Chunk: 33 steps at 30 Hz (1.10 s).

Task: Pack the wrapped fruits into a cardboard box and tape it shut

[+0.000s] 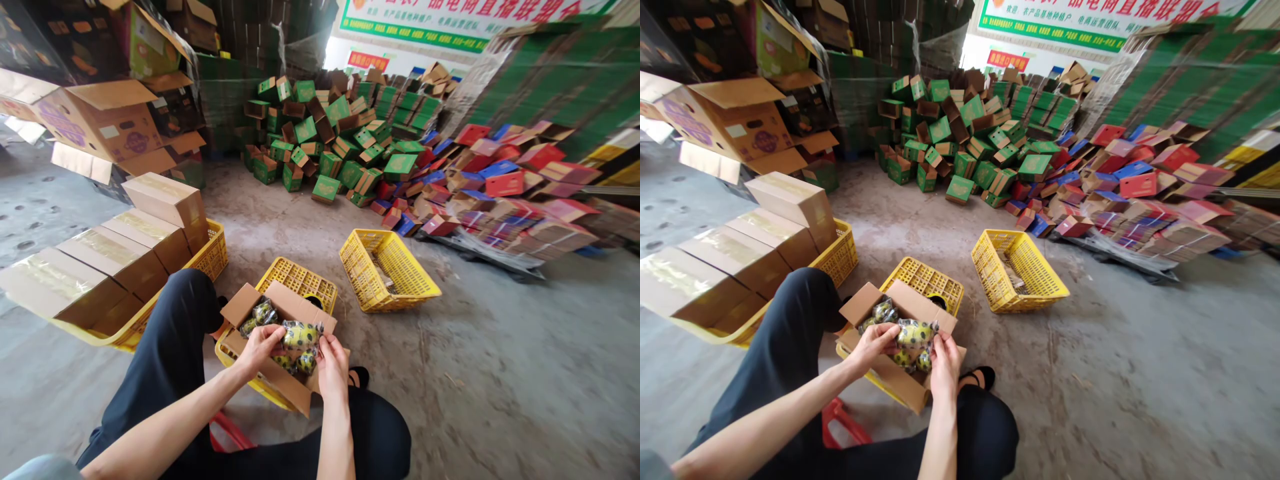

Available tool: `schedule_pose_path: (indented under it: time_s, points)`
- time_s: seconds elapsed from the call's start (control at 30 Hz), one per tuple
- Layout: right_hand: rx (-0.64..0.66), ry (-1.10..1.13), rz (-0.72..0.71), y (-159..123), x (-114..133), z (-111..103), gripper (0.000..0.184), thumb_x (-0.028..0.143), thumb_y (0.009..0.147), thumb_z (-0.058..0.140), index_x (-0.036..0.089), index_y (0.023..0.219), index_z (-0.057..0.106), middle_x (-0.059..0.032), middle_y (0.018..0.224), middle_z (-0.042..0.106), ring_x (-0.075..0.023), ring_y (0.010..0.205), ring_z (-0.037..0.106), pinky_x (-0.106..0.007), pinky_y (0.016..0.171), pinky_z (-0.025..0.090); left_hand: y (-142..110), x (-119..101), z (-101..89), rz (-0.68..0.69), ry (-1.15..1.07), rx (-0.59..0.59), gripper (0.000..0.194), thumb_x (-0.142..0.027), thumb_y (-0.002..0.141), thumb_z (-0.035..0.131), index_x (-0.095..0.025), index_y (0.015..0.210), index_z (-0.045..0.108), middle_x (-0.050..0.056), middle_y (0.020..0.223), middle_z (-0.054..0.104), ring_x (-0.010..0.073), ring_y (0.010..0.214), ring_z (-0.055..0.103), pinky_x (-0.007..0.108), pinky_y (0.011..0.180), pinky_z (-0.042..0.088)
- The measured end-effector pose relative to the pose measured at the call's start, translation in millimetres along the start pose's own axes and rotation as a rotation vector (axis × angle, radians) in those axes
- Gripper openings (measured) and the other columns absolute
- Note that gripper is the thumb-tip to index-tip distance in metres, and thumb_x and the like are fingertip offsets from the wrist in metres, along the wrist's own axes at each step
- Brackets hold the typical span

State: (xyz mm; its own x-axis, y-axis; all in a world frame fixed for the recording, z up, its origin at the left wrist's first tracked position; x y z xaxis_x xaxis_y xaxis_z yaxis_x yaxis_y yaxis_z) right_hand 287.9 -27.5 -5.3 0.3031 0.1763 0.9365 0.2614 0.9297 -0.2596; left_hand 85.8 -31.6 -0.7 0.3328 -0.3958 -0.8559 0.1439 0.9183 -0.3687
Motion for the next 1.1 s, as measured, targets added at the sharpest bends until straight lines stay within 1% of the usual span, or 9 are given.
schedule_pose_path:
  time_s: [0.17, 0.4, 0.5, 0.6, 0.7, 0.8, 0.9, 1.0, 1.1]
  points:
    - [0.017, -0.022, 0.007, -1, 3, 3, 0.041, 0.053, 0.068, 0.083, 0.023, 0.092, 0.069, 0.0005, 0.077, 0.071, -0.016, 0.066, 0.065, -0.027, 0.06, 0.053, 3, -3, -1.7, 0.026, 0.012, 0.0, 0.062, -0.072, 0.069, 0.078, -0.012, 0.082, 0.071, -0.003, 0.063, 0.056, 0.0088, 0.057, 0.053, 0.025, 0.065, 0.057]
    - [0.035, 0.047, 0.123, -10, 2, 6, 0.048, 0.051, 0.064, 0.09, 0.026, 0.103, 0.077, -0.0029, 0.101, 0.078, -0.0194, 0.083, 0.07, -0.025, 0.062, 0.055, 9, -10, -11.1, 0.081, 0.101, -0.002, 0.062, -0.073, 0.069, 0.078, -0.013, 0.072, 0.065, -0.004, 0.06, 0.048, 0.0082, 0.056, 0.047, 0.023, 0.058, 0.056]
    - [0.017, 0.029, 0.138, -9, 1, 4, 0.048, 0.048, 0.061, 0.091, 0.025, 0.101, 0.079, -0.0053, 0.106, 0.078, -0.0224, 0.088, 0.071, -0.027, 0.062, 0.056, 10, -9, -11.9, 0.072, 0.105, 0.012, 0.062, -0.073, 0.068, 0.079, -0.013, 0.07, 0.065, -0.004, 0.06, 0.046, 0.0085, 0.055, 0.047, 0.023, 0.057, 0.056]
    - [-0.019, 0.026, 0.105, -6, 2, 0, 0.044, 0.048, 0.059, 0.091, 0.023, 0.094, 0.08, -0.0061, 0.101, 0.079, -0.0235, 0.086, 0.071, -0.028, 0.061, 0.057, 10, 0, -10.8, -0.008, 0.03, 0.024, 0.058, -0.068, 0.07, 0.082, -0.012, 0.082, 0.072, -0.003, 0.063, 0.052, 0.0086, 0.058, 0.051, 0.024, 0.063, 0.058]
    - [-0.044, 0.021, 0.052, -5, 6, -3, 0.042, 0.048, 0.057, 0.092, 0.024, 0.089, 0.079, -0.0044, 0.096, 0.079, -0.0232, 0.084, 0.071, -0.029, 0.062, 0.058, 8, 12, -6.2, -0.13, -0.144, 0.055, 0.057, -0.058, 0.072, 0.086, -0.015, 0.109, 0.074, 0.003, 0.089, 0.068, 0.0115, 0.071, 0.064, 0.025, 0.074, 0.06]
    - [0.008, 0.0, 0.02, -7, 11, 2, 0.04, 0.051, 0.062, 0.09, 0.023, 0.087, 0.078, -0.0052, 0.097, 0.079, -0.024, 0.087, 0.072, -0.03, 0.066, 0.059, 5, 23, -5.6, -0.276, -0.297, 0.038, 0.069, -0.059, 0.078, 0.081, -0.019, 0.131, 0.064, 0.01, 0.114, 0.069, 0.0181, 0.085, 0.073, 0.028, 0.077, 0.062]
    - [0.094, -0.006, -0.021, -10, 18, 12, 0.034, 0.05, 0.068, 0.087, 0.024, 0.089, 0.078, -0.0063, 0.107, 0.079, -0.0258, 0.095, 0.073, -0.032, 0.074, 0.059, -1, 30, -2.7, -0.433, -0.34, 0.064, 0.088, -0.073, 0.082, 0.068, -0.017, 0.147, 0.047, 0.017, 0.112, 0.07, 0.0279, 0.091, 0.076, 0.033, 0.073, 0.063]
    - [0.183, 0.005, -0.07, -14, 25, 21, 0.026, 0.046, 0.071, 0.086, 0.025, 0.085, 0.078, -0.0059, 0.109, 0.079, -0.0274, 0.102, 0.072, -0.036, 0.083, 0.058, -5, 26, 4.7, -0.482, -0.363, 0.156, 0.092, -0.078, 0.082, 0.063, -0.012, 0.143, 0.046, 0.02, 0.106, 0.073, 0.0309, 0.093, 0.077, 0.03, 0.069, 0.063]
    - [0.267, 0.019, -0.094, -17, 28, 28, 0.019, 0.042, 0.074, 0.083, 0.025, 0.078, 0.076, -0.0058, 0.109, 0.079, -0.0287, 0.107, 0.07, -0.038, 0.09, 0.055, -5, 19, 5.4, -0.419, -0.346, 0.183, 0.07, -0.064, 0.081, 0.076, -0.013, 0.126, 0.058, 0.015, 0.102, 0.074, 0.0243, 0.085, 0.077, 0.025, 0.068, 0.061]
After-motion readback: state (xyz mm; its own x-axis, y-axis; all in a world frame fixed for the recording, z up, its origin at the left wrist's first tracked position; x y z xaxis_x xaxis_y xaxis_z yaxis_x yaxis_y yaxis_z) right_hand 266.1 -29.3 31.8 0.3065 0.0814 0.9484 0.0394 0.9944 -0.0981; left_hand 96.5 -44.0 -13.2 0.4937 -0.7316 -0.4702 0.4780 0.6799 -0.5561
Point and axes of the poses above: each hand's wrist, its own y-axis towards the middle knuckle, its own z-axis out of the palm, x = y × z, the point moved 9 cm from there along y, towards the middle knuckle
